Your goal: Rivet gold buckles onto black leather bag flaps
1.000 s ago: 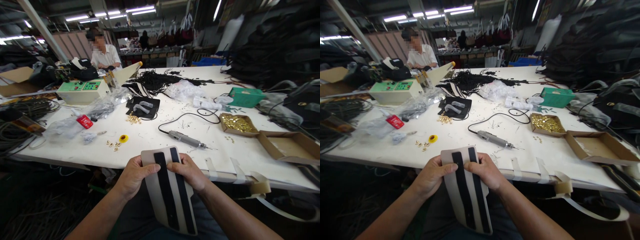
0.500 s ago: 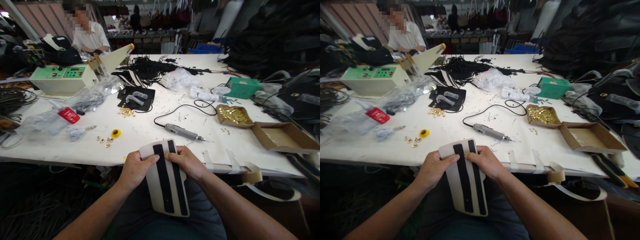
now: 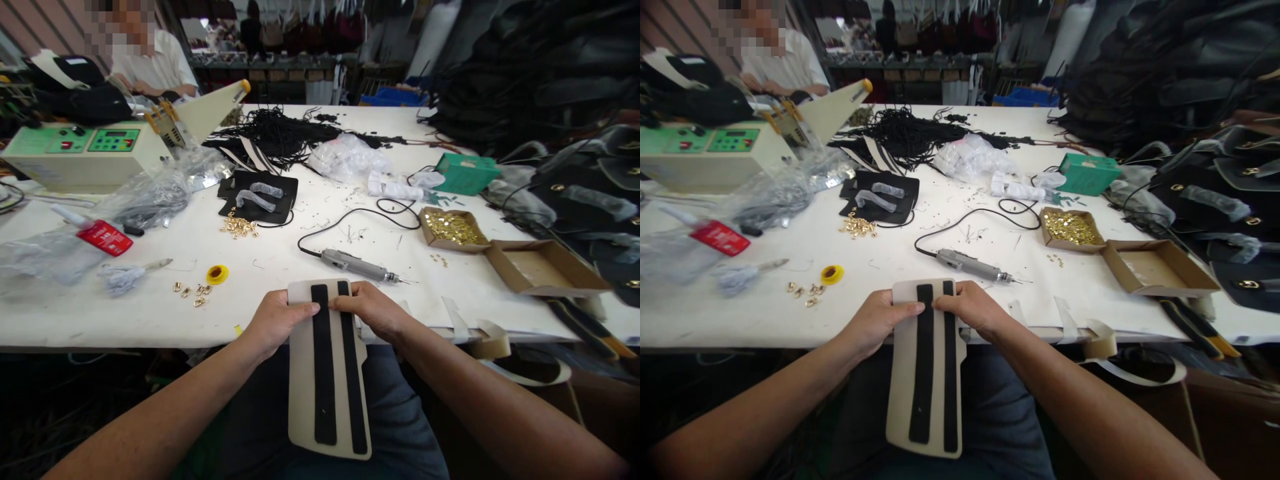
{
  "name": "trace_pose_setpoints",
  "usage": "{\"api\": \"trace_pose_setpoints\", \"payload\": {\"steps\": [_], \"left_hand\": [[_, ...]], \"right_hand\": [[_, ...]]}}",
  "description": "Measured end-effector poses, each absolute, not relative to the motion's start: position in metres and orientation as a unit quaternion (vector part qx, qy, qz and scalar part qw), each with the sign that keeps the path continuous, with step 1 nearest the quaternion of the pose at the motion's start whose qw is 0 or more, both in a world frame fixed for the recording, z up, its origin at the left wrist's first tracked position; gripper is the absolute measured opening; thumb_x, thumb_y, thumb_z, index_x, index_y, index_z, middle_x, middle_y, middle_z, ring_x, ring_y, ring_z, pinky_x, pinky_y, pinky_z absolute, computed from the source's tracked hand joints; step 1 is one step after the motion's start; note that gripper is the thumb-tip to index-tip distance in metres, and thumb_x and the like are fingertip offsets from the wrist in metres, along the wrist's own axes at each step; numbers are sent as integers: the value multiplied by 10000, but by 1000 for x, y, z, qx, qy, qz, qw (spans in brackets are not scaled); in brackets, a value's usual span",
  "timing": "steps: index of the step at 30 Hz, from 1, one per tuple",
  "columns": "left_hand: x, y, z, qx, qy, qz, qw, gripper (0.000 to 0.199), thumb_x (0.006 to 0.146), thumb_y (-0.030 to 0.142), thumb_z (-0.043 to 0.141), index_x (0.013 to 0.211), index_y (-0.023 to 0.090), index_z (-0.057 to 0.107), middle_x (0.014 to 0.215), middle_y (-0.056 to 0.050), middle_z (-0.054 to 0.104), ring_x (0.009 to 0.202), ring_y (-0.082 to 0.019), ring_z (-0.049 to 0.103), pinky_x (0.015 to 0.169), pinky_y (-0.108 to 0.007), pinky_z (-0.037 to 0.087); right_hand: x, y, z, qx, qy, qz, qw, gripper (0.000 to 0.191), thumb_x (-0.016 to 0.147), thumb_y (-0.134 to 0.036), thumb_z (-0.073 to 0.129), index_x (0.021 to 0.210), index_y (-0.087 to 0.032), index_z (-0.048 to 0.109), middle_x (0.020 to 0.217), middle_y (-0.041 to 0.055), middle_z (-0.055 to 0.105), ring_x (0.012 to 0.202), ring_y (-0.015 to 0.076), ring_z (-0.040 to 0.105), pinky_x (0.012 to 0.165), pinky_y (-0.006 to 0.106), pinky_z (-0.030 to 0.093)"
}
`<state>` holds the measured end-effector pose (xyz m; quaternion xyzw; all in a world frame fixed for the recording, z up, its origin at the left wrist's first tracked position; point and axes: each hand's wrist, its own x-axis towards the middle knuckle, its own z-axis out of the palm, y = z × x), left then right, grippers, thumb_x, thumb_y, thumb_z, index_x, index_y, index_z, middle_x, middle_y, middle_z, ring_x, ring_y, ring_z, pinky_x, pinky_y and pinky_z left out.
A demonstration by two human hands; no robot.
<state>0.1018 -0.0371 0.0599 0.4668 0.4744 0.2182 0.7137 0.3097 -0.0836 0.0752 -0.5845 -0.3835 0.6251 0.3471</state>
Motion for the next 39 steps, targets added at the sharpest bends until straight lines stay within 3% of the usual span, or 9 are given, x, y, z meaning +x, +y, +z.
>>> {"api": "trace_pose_setpoints", "payload": {"steps": [14, 18, 27, 31, 34, 37, 39], "left_hand": [[105, -9, 36, 485, 503, 165, 696, 323, 684, 311, 847, 971, 166, 811, 973, -102, 841, 875, -286, 787, 824, -402, 609], [107, -2, 36, 539, 523, 129, 647, 239, 698, 301, 820, 906, 185, 819, 913, -87, 837, 802, -274, 776, 711, -360, 598], [114, 9, 44, 636, 551, 25, 539, 306, 706, 386, 790, 932, 180, 803, 804, -100, 811, 650, -295, 751, 454, -302, 492], [115, 8, 45, 684, 545, 35, 484, 212, 698, 363, 788, 819, 189, 796, 734, -81, 784, 682, -284, 737, 541, -306, 492], [114, 6, 45, 721, 540, 56, 431, 168, 684, 350, 806, 764, 206, 777, 804, -90, 794, 812, -306, 735, 682, -335, 508], [112, -1, 46, 744, 545, 69, 381, 238, 715, 388, 797, 878, 216, 770, 944, -109, 804, 941, -339, 721, 786, -368, 499], [110, -8, 47, 757, 547, 67, 350, 350, 772, 417, 765, 1068, 228, 756, 1060, -116, 799, 1024, -354, 714, 846, -393, 501]], "right_hand": [[301, -50, 45, -655, -419, 560, 286, 142, 653, -294, 721, 660, -174, 647, 675, 16, 693, 625, 168, 618, 532, 243, 440], [301, -45, 41, -679, -445, 532, 240, 129, 656, -295, 688, 648, -184, 621, 675, 15, 678, 629, 165, 604, 523, 243, 417], [293, -46, 58, -734, -501, 431, 155, 136, 697, -303, 674, 655, -175, 655, 711, 63, 690, 688, 197, 624, 544, 263, 393], [292, -44, 59, -740, -511, 417, 133, 150, 707, -311, 692, 679, -164, 681, 739, 79, 713, 697, 207, 639, 548, 270, 389], [292, -42, 58, -737, -516, 418, 124, 144, 714, -297, 696, 689, -156, 691, 766, 82, 728, 708, 202, 644, 557, 263, 395], [292, -41, 58, -739, -518, 415, 120, 151, 710, -301, 708, 701, -151, 691, 775, 76, 733, 708, 192, 644, 555, 252, 398], [291, -42, 58, -741, -517, 412, 119, 162, 701, -311, 718, 693, -155, 680, 773, 71, 730, 699, 187, 640, 545, 248, 398]]}}
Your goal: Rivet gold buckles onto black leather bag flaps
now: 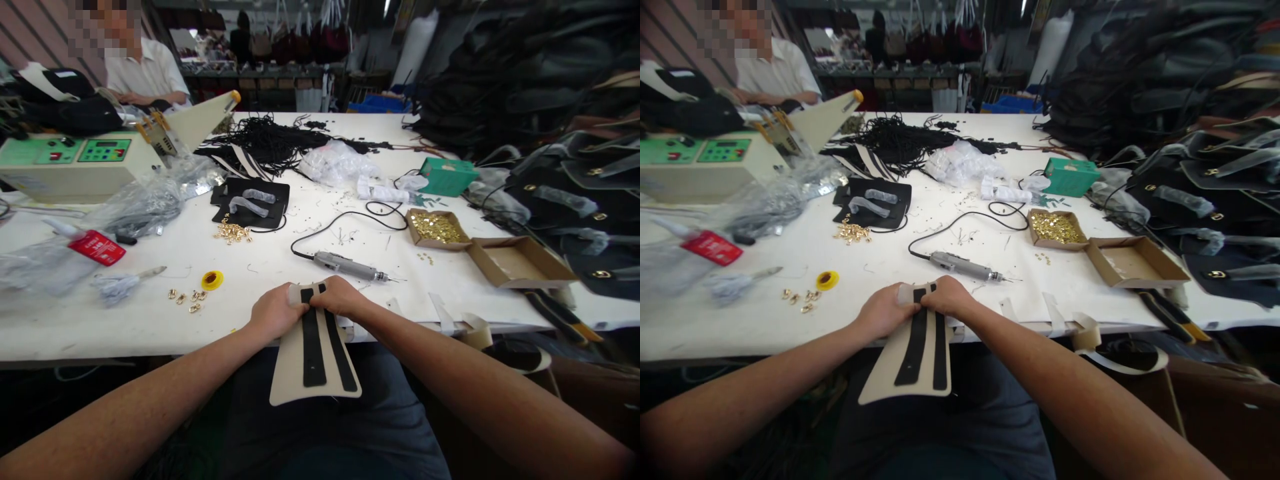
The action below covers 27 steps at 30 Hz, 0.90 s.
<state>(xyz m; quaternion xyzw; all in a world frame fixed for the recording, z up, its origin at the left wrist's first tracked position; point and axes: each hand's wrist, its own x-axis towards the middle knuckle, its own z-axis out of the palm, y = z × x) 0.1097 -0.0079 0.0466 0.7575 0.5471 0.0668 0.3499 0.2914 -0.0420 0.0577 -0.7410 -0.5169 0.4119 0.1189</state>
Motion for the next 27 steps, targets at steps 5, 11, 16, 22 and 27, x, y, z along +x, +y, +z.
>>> {"api": "trace_pose_setpoints", "payload": {"steps": [5, 11, 16, 22, 27], "left_hand": [[101, -23, 42, 801, 531, 140, 237, 731, 818, 410, 778, 1486, 215, 555, 1467, -154, 609, 1257, -356, 632, 1018, -453, 515], [99, -22, 21, 872, 392, 207, 208, 223, 915, 310, 700, 1107, 280, 810, 1340, -58, 722, 1267, -293, 600, 1125, -471, 476], [99, -17, 2, 865, 390, 231, 215, 242, 931, 403, 676, 1096, 316, 829, 1295, -39, 766, 1239, -304, 634, 1123, -492, 477], [97, -12, -10, 871, 378, 236, 209, 257, 910, 469, 690, 1075, 339, 840, 1269, -12, 783, 1226, -317, 645, 1118, -496, 479], [96, -12, -15, 867, 390, 232, 206, 269, 895, 517, 677, 1043, 364, 841, 1258, 5, 787, 1233, -328, 640, 1128, -516, 467]], "right_hand": [[292, -42, 55, -741, -516, 412, 123, 155, 701, -313, 716, 664, -171, 665, 754, 80, 726, 674, 201, 639, 518, 266, 400], [296, -42, 52, -743, -513, 412, 123, 162, 698, -331, 742, 710, -171, 717, 776, 77, 741, 735, 220, 666, 550, 266, 422], [295, -44, 57, -750, -509, 408, 110, 205, 699, -364, 753, 761, -168, 761, 782, 66, 754, 767, 218, 682, 565, 253, 427], [317, -77, 57, -745, -529, 349, 208, 324, 785, -436, 739, 1006, -211, 811, 860, 40, 789, 782, 199, 697, 626, 250, 451], [406, -130, 52, -781, -470, 240, 333, 299, 926, -427, 622, 1007, -200, 801, 859, 27, 789, 773, 175, 712, 708, 251, 503]]}}
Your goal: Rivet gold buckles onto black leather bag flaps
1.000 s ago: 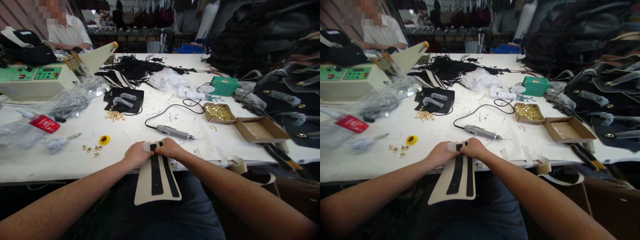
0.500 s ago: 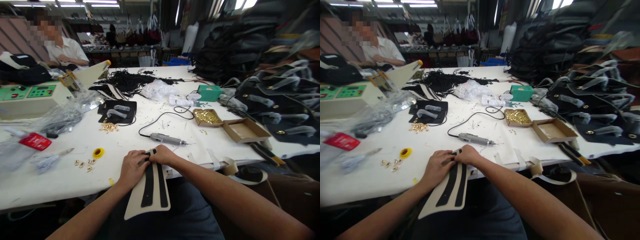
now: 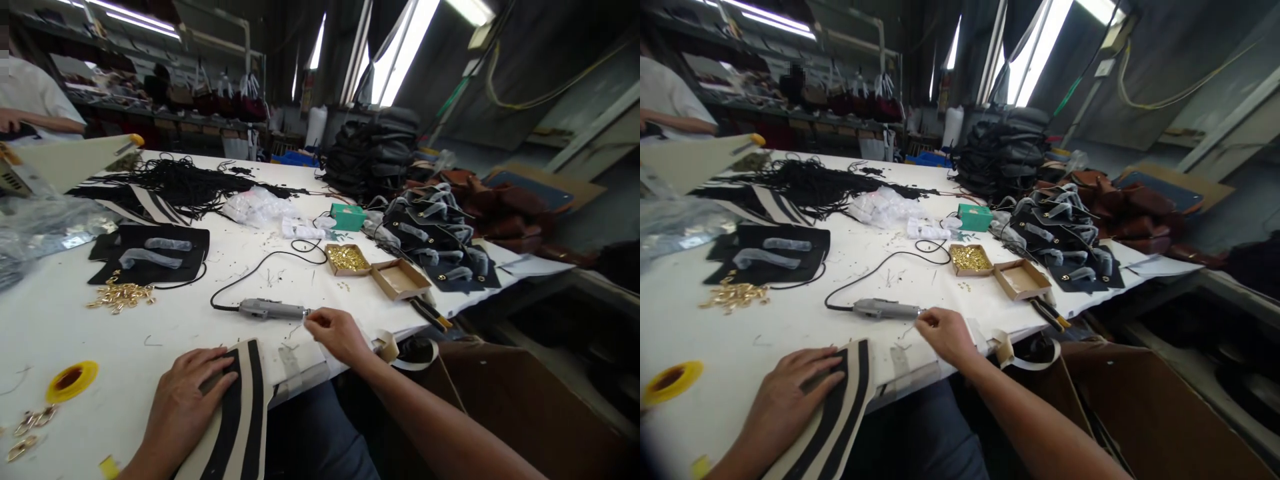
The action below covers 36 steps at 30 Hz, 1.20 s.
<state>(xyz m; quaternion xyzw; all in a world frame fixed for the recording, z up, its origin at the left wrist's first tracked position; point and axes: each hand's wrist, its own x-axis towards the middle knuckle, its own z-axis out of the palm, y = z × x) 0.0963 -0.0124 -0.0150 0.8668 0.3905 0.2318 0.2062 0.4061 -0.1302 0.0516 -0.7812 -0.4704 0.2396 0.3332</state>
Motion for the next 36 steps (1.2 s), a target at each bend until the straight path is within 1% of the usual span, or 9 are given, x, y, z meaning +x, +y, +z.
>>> {"api": "trace_pose_setpoints", "payload": {"steps": [2, 6, 11, 15, 22, 26, 30, 34, 36], "left_hand": [[96, -12, -17, 865, 391, 235, 209, 272, 885, 527, 672, 1032, 374, 842, 1248, 10, 791, 1226, -332, 641, 1124, -522, 469], [96, -8, -24, 865, 387, 242, 209, 306, 873, 568, 664, 1030, 377, 844, 1251, 9, 791, 1220, -342, 640, 1103, -532, 489], [93, -6, -33, 868, 387, 236, 202, 420, 874, 698, 635, 1033, 374, 850, 1258, 5, 789, 1225, -328, 647, 1100, -514, 511], [93, -7, -36, 867, 392, 239, 195, 512, 874, 789, 566, 1028, 388, 845, 1257, 12, 787, 1240, -334, 643, 1100, -545, 519], [92, -5, -37, 866, 394, 232, 201, 543, 871, 816, 541, 1055, 399, 836, 1267, 7, 782, 1251, -344, 632, 1108, -577, 510], [90, -4, -42, 870, 385, 235, 200, 567, 880, 827, 508, 1041, 392, 835, 1254, 0, 786, 1248, -341, 630, 1111, -575, 504], [87, -2, -48, 875, 384, 228, 188, 562, 875, 818, 534, 1059, 379, 832, 1272, -8, 777, 1262, -342, 620, 1112, -562, 499], [83, 0, -54, 884, 367, 228, 181, 559, 890, 797, 539, 1089, 361, 825, 1279, -20, 774, 1266, -336, 615, 1124, -545, 485], [83, 0, -56, 886, 365, 229, 172, 567, 899, 792, 527, 1103, 351, 820, 1285, -27, 770, 1271, -337, 610, 1129, -547, 478]], "right_hand": [[453, -143, 50, -832, -423, 170, 315, 295, 932, -410, 605, 969, -189, 798, 842, 27, 789, 753, 172, 718, 723, 252, 516], [524, -148, 45, -871, -386, 108, 284, 290, 924, -353, 601, 999, -149, 793, 889, 73, 800, 769, 192, 725, 747, 276, 521], [556, -130, 31, -893, -385, 62, 226, 220, 883, -276, 655, 993, -191, 825, 961, 70, 814, 898, 217, 727, 832, 289, 504], [568, -121, 24, -902, -386, 42, 188, 212, 879, -277, 678, 1001, -220, 842, 1018, 59, 817, 971, 239, 723, 826, 293, 493], [580, -123, 24, -903, -398, 46, 155, 199, 905, -315, 667, 961, -261, 850, 1081, 28, 810, 1003, 230, 716, 823, 284, 485], [585, -139, 26, -905, -400, 36, 140, 237, 950, -300, 623, 1041, -233, 832, 1115, 62, 797, 1027, 231, 701, 864, 293, 479], [589, -166, 32, -896, -424, 57, 115, 254, 972, -291, 612, 1066, -200, 830, 1145, 100, 777, 1065, 246, 683, 899, 302, 470], [591, -185, 32, -885, -445, 87, 109, 263, 937, -262, 665, 1135, -187, 820, 1110, 99, 772, 984, 220, 694, 893, 289, 473], [594, -187, 30, -882, -447, 95, 114, 250, 918, -231, 677, 1115, -174, 819, 1098, 96, 776, 969, 210, 696, 892, 281, 473]]}}
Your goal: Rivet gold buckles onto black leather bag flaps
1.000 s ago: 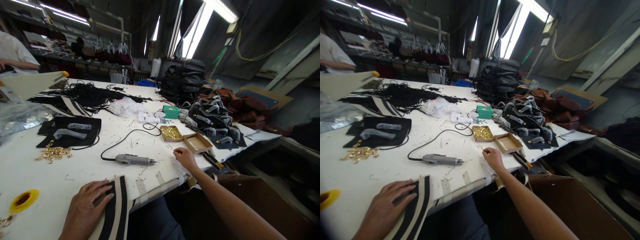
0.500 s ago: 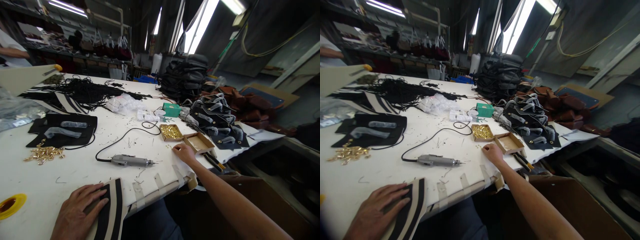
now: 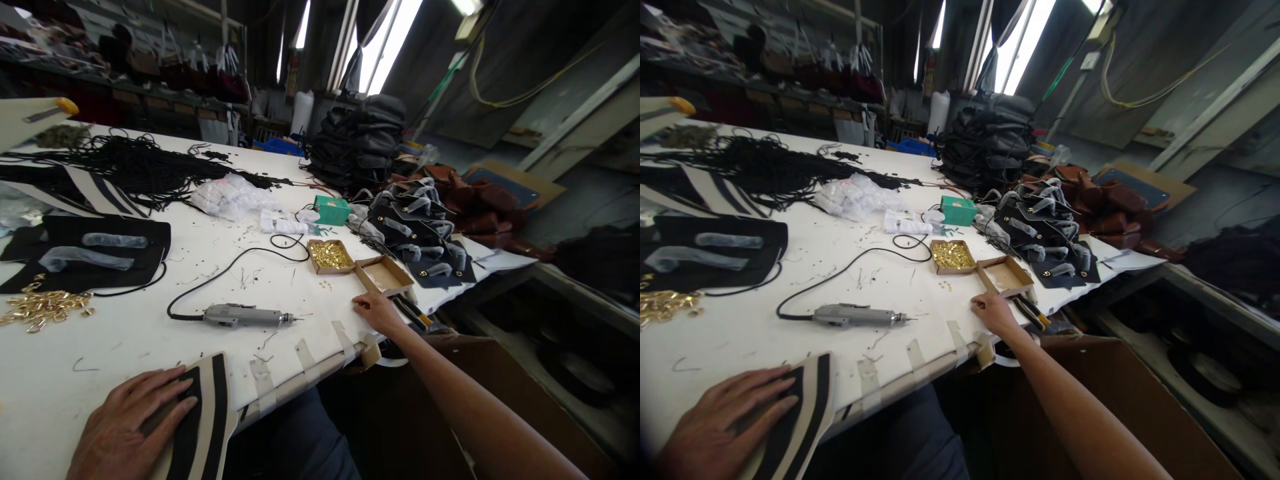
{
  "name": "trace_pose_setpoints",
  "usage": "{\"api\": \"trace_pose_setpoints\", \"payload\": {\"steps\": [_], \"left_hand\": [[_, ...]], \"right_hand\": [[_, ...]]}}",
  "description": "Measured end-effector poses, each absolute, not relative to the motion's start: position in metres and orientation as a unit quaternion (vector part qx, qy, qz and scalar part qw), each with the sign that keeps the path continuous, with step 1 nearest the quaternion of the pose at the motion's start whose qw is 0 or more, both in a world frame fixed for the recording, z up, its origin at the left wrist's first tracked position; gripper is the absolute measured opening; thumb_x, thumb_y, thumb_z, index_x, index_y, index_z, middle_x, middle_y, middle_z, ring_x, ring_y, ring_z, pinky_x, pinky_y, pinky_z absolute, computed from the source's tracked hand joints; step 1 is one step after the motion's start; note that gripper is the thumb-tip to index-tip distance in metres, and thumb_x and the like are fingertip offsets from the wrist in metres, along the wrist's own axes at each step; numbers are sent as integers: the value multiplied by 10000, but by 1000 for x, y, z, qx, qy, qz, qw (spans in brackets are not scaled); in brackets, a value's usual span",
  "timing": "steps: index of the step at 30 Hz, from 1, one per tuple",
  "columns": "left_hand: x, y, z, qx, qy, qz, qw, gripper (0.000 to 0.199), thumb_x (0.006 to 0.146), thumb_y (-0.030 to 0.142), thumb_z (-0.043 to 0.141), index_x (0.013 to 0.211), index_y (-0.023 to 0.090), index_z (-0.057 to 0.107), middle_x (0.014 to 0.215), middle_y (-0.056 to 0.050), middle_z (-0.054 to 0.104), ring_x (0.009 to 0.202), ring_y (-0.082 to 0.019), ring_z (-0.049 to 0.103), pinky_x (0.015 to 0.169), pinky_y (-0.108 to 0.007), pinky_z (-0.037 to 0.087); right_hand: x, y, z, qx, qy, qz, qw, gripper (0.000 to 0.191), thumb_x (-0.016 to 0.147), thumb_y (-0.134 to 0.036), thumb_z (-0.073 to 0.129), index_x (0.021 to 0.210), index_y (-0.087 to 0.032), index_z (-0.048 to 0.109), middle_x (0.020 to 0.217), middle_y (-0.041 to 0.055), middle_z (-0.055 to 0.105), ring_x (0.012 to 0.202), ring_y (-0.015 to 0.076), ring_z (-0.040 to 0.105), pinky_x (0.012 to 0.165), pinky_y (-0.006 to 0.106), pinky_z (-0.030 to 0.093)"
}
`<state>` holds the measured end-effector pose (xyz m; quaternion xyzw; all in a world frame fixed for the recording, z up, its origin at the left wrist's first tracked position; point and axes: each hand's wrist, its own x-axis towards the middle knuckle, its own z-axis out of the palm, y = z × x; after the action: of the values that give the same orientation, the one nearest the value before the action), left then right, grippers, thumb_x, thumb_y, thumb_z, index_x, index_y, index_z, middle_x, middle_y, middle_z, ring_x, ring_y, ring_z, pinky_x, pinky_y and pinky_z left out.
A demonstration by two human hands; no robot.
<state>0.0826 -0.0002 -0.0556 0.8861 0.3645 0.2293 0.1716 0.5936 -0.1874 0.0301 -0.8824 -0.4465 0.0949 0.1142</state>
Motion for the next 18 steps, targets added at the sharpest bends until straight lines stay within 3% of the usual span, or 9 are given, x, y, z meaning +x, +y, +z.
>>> {"api": "trace_pose_setpoints", "payload": {"steps": [6, 13, 18], "left_hand": [[86, -3, -50, 884, 379, 219, 164, 563, 902, 789, 513, 1066, 351, 826, 1263, -32, 777, 1260, -339, 616, 1117, -547, 490], [83, -4, -55, 885, 377, 225, 157, 509, 918, 742, 527, 1096, 363, 815, 1297, -22, 761, 1286, -323, 601, 1159, -545, 461], [80, -2, -62, 888, 376, 215, 152, 483, 927, 713, 550, 1122, 354, 806, 1323, -19, 750, 1318, -314, 578, 1185, -530, 435]], "right_hand": [[605, -185, 30, -882, -438, 115, 130, 153, 898, -252, 682, 935, -204, 822, 923, 48, 802, 853, 208, 702, 774, 284, 468], [600, -163, 40, -874, -436, 118, 177, 156, 877, -292, 670, 857, -215, 804, 880, 35, 792, 830, 201, 684, 760, 286, 458], [600, -126, 35, -873, -403, 163, 220, 157, 840, -316, 685, 819, -197, 786, 762, 17, 751, 692, 164, 631, 640, 265, 436]]}}
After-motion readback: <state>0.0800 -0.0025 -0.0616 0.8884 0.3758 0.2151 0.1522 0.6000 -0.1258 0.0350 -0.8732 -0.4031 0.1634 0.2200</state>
